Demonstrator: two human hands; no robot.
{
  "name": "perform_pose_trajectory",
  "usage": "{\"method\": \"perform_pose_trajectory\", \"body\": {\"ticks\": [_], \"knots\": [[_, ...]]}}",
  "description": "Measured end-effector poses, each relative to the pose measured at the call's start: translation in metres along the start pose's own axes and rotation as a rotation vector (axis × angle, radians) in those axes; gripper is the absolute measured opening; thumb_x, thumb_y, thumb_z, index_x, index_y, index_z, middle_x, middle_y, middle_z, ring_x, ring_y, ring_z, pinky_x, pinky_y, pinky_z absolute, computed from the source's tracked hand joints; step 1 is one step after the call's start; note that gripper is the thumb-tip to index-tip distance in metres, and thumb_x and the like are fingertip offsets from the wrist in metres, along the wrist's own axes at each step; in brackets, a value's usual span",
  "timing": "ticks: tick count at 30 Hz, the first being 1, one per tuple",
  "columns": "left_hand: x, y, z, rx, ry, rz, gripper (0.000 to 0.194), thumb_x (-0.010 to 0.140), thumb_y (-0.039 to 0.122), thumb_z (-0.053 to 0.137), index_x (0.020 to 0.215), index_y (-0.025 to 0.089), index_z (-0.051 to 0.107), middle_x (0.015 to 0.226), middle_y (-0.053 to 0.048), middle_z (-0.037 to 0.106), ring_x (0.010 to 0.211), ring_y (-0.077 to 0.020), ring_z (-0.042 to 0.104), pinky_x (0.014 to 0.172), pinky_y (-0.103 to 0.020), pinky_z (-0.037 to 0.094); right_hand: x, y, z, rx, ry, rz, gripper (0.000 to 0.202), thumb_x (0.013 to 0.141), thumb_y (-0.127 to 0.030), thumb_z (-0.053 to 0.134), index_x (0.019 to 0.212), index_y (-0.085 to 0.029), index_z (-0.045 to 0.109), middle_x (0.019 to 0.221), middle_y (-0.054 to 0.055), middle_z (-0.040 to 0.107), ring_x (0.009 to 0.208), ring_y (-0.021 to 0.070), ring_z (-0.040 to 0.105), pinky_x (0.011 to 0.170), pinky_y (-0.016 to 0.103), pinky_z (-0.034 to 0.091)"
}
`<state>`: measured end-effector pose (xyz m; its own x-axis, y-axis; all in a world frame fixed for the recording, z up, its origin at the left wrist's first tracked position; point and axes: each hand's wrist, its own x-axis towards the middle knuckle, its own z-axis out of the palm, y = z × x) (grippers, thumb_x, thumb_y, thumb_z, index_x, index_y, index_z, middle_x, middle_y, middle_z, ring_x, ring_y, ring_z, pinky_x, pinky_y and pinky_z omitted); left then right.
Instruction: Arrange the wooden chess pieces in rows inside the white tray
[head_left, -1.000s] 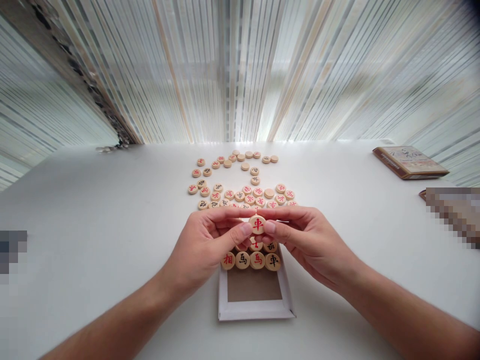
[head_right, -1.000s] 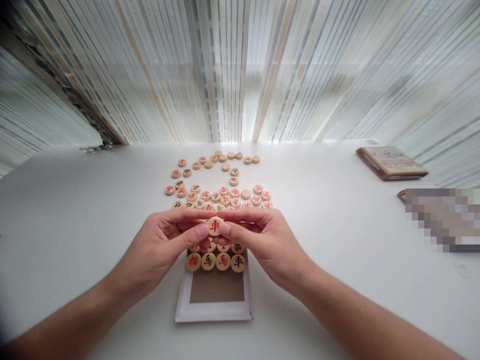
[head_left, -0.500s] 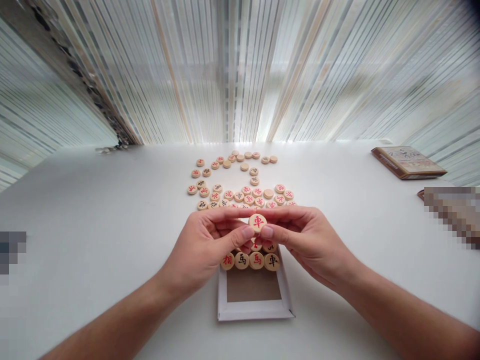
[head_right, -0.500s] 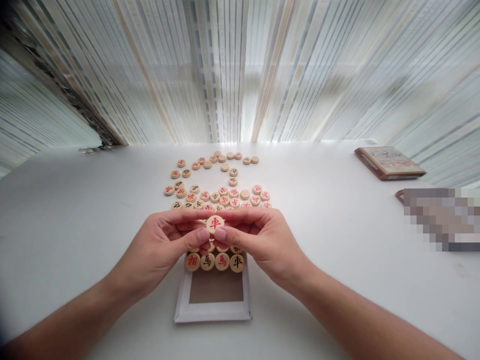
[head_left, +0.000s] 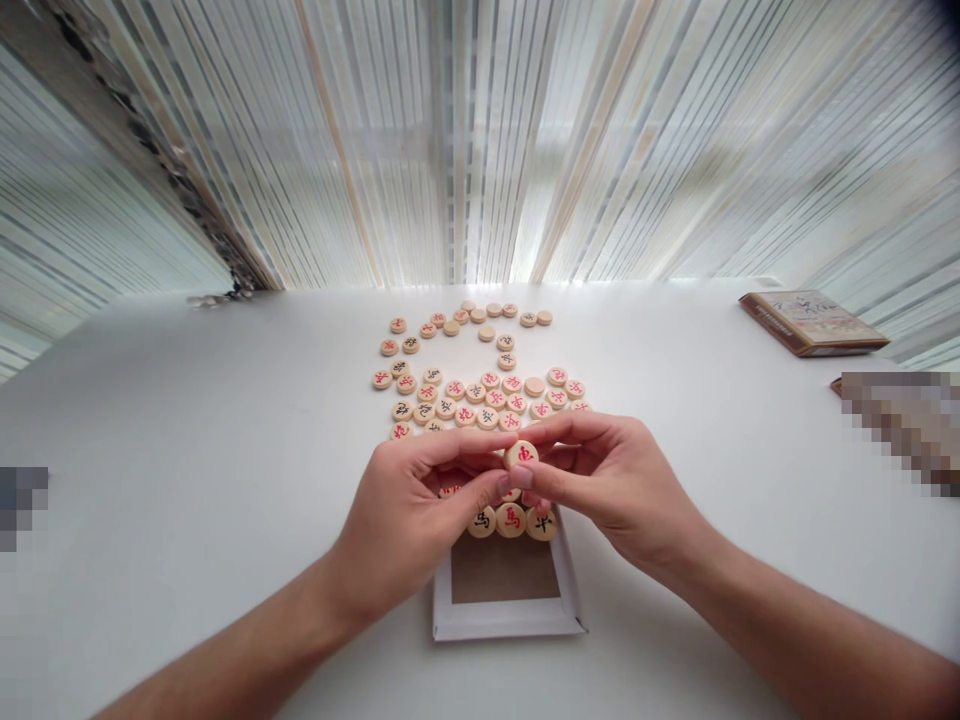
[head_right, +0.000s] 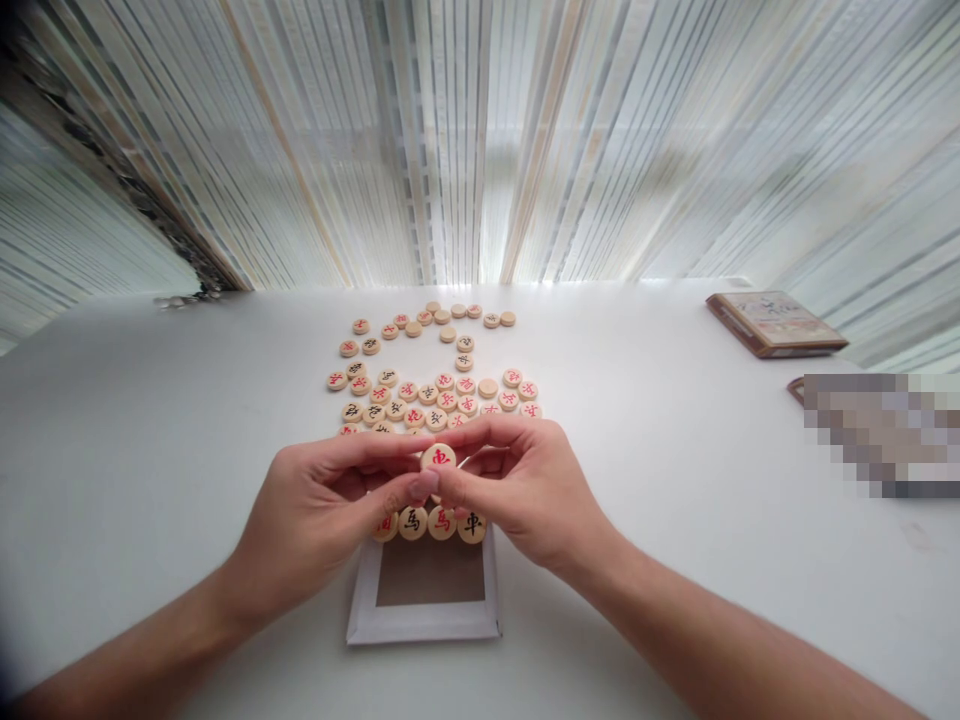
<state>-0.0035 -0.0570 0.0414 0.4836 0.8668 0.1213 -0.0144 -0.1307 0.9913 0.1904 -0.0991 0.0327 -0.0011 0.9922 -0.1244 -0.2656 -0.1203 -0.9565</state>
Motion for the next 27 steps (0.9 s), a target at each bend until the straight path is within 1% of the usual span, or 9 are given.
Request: {"method": "perform_pose_trajectory", "body": {"ticks": [3, 5, 7, 12, 17, 20, 22, 24, 27], "knots": [[-0.0018, -0.0012, 0.0001, 0.135, -0.013, 0.11, 0.02, 0.089, 0.016, 0.083, 0.108, 0.019, 0.087, 0.094, -0.006, 0.087, 0.084, -0.0195, 0.083, 0.081, -0.027, 0.069, 0.0001, -0.0015, 0.0013, 0.03, 0.003, 0.015, 0.034, 0.055, -0.026, 0.108, 0.079, -0.019, 0.085, 0.065, 0.002, 0.076, 0.058, 0.0153, 0.07, 0.056, 0.026, 0.061], [-0.0026, -0.0014, -0.0006, 0.185, -0.028, 0.16, 0.022, 0.089, 0.013, 0.082, 0.11, 0.019, 0.087, 0.095, -0.005, 0.087, 0.082, -0.0176, 0.082, 0.08, -0.025, 0.068, -0.0001, -0.0018, 0.0015, 0.039, -0.003, 0.014, 0.031, 0.058, -0.028, 0.107, 0.078, -0.019, 0.084, 0.065, 0.002, 0.076, 0.058, 0.0142, 0.07, 0.057, 0.024, 0.06], [-0.003, -0.0012, -0.0013, 0.19, -0.04, 0.174, 0.024, 0.089, 0.013, 0.083, 0.112, 0.02, 0.087, 0.096, -0.005, 0.087, 0.081, -0.0168, 0.082, 0.079, -0.024, 0.068, -0.0002, -0.0017, 0.0011, 0.029, -0.015, 0.007, 0.028, 0.063, -0.031, 0.105, 0.078, -0.019, 0.085, 0.065, 0.002, 0.076, 0.059, 0.014, 0.069, 0.057, 0.024, 0.058], [-0.0019, 0.0001, -0.0015, 0.063, -0.033, 0.115, 0.026, 0.087, 0.011, 0.086, 0.109, 0.024, 0.088, 0.091, -0.002, 0.087, 0.082, -0.0168, 0.083, 0.079, -0.022, 0.068, -0.0002, -0.0011, -0.001, 0.008, -0.064, -0.01, 0.023, 0.077, -0.038, 0.097, 0.079, -0.019, 0.086, 0.068, 0.004, 0.078, 0.061, 0.0146, 0.069, 0.058, 0.025, 0.057], [-0.0002, 0.0025, -0.0011, -0.12, -0.029, 0.007, 0.034, 0.084, 0.008, 0.089, 0.11, 0.03, 0.088, 0.096, 0.0, 0.088, 0.083, -0.0148, 0.084, 0.078, -0.016, 0.067, -0.0007, -0.0006, -0.0025, 0.048, -0.107, -0.009, 0.022, 0.085, -0.037, 0.092, 0.1, -0.021, 0.089, 0.073, 0.005, 0.079, 0.063, 0.0154, 0.071, 0.062, 0.027, 0.061], [0.0011, 0.0044, -0.0016, -0.166, -0.017, -0.039, 0.038, 0.08, 0.008, 0.092, 0.111, 0.03, 0.088, 0.095, 0.0, 0.088, 0.083, -0.0153, 0.084, 0.076, -0.014, 0.066, -0.0013, -0.0017, -0.0022, 0.058, -0.121, -0.009, 0.026, 0.084, -0.033, 0.094, 0.107, -0.022, 0.088, 0.075, 0.004, 0.079, 0.065, 0.0149, 0.071, 0.063, 0.026, 0.061], [0.0018, 0.0053, -0.0019, -0.164, -0.003, -0.045, 0.037, 0.079, 0.009, 0.093, 0.11, 0.029, 0.089, 0.096, 0.0, 0.088, 0.085, -0.016, 0.084, 0.075, -0.013, 0.066, -0.0014, -0.0027, -0.0016, 0.084, -0.141, -0.006, 0.028, 0.08, -0.027, 0.096, 0.106, -0.022, 0.088, 0.078, 0.003, 0.08, 0.066, 0.0144, 0.071, 0.064, 0.025, 0.062], [0.0019, 0.0055, -0.0022, -0.144, 0.001, -0.044, 0.035, 0.08, 0.01, 0.092, 0.109, 0.029, 0.089, 0.098, -0.001, 0.088, 0.089, -0.0172, 0.084, 0.076, -0.014, 0.066, -0.0012, -0.0033, -0.0007, 0.116, -0.151, 0.007, 0.029, 0.075, -0.023, 0.099, 0.103, -0.023, 0.088, 0.08, 0.003, 0.081, 0.069, 0.0143, 0.073, 0.067, 0.025, 0.063], [0.0006, 0.0044, -0.0024, -0.102, -0.014, -0.024, 0.035, 0.083, 0.01, 0.09, 0.113, 0.028, 0.088, 0.102, -0.002, 0.088, 0.091, -0.0181, 0.084, 0.08, -0.017, 0.067, -0.0008, -0.0031, 0.0008, 0.143, -0.115, 0.046, 0.032, 0.066, -0.018, 0.103, 0.093, -0.021, 0.086, 0.08, 0.003, 0.082, 0.073, 0.0158, 0.076, 0.07, 0.024, 0.064]]}}
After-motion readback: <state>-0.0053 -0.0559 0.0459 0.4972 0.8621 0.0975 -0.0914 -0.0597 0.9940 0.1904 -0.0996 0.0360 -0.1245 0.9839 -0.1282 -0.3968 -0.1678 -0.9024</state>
